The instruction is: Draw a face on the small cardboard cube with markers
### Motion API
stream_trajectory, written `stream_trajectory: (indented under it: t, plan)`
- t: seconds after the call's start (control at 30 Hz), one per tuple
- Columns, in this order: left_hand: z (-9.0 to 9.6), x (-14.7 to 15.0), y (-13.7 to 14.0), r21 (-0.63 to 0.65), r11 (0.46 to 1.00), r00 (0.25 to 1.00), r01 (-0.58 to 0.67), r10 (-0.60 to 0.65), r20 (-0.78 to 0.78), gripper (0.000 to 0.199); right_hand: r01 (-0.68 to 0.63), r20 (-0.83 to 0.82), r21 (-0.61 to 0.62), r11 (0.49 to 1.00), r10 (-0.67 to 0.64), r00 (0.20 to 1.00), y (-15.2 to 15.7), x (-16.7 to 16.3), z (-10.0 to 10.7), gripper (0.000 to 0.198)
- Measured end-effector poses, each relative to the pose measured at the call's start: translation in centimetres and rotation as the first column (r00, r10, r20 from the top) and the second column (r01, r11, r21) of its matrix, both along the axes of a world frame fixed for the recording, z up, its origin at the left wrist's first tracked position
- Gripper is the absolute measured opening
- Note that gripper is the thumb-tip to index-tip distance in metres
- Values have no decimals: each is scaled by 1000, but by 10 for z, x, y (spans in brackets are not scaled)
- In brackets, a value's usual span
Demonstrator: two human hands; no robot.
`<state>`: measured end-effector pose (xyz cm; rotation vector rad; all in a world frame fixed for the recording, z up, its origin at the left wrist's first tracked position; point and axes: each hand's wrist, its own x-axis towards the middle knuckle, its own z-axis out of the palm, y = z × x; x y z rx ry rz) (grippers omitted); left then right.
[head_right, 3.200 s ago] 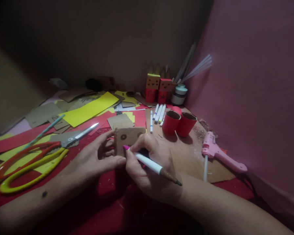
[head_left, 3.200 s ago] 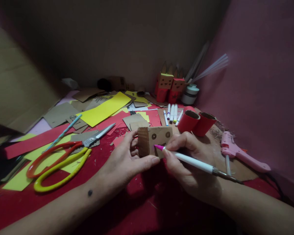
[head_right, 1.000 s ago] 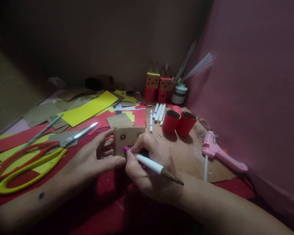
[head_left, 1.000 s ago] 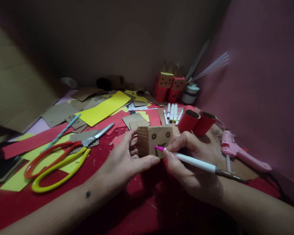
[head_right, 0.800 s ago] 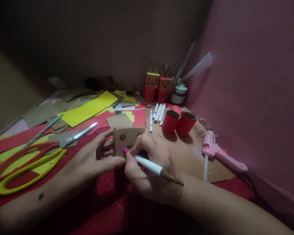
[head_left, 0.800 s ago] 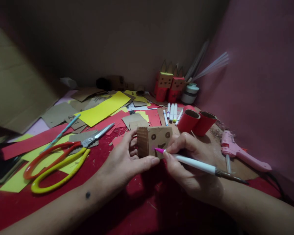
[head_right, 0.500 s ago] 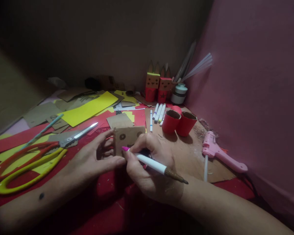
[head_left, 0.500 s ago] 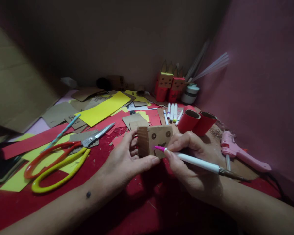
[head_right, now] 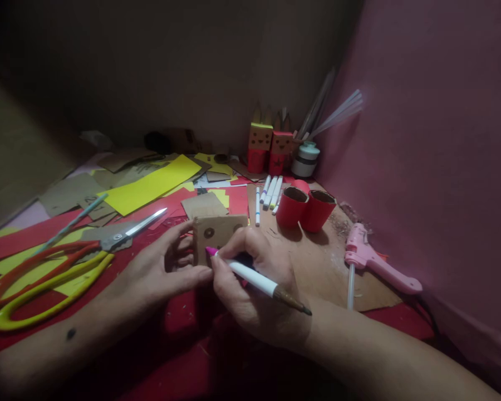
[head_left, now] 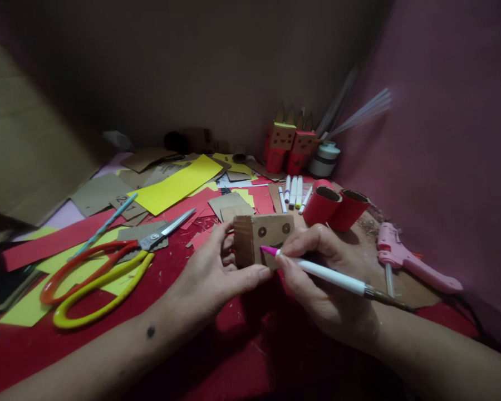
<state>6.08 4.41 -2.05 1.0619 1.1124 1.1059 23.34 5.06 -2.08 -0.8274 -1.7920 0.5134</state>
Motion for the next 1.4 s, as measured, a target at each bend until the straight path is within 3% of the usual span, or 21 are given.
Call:
stream_trajectory:
  t: [0.53, 1.0, 1.4]
  plan:
    - [-2, -2, 1, 11, 1000, 1000, 12, -12, -28, 80, -103, -3, -5, 995, 103, 995, 1, 4, 1, 14]
    - [-2, -2, 0, 11, 1000, 1000, 16, -15, -11, 80, 10, -30, -74, 997, -13, 999, 1, 1, 1, 16]
    - [-4, -3, 2, 14, 999, 999, 29, -29, -19, 82, 11, -6, -15, 1000, -11, 1000, 2, 0, -1, 15]
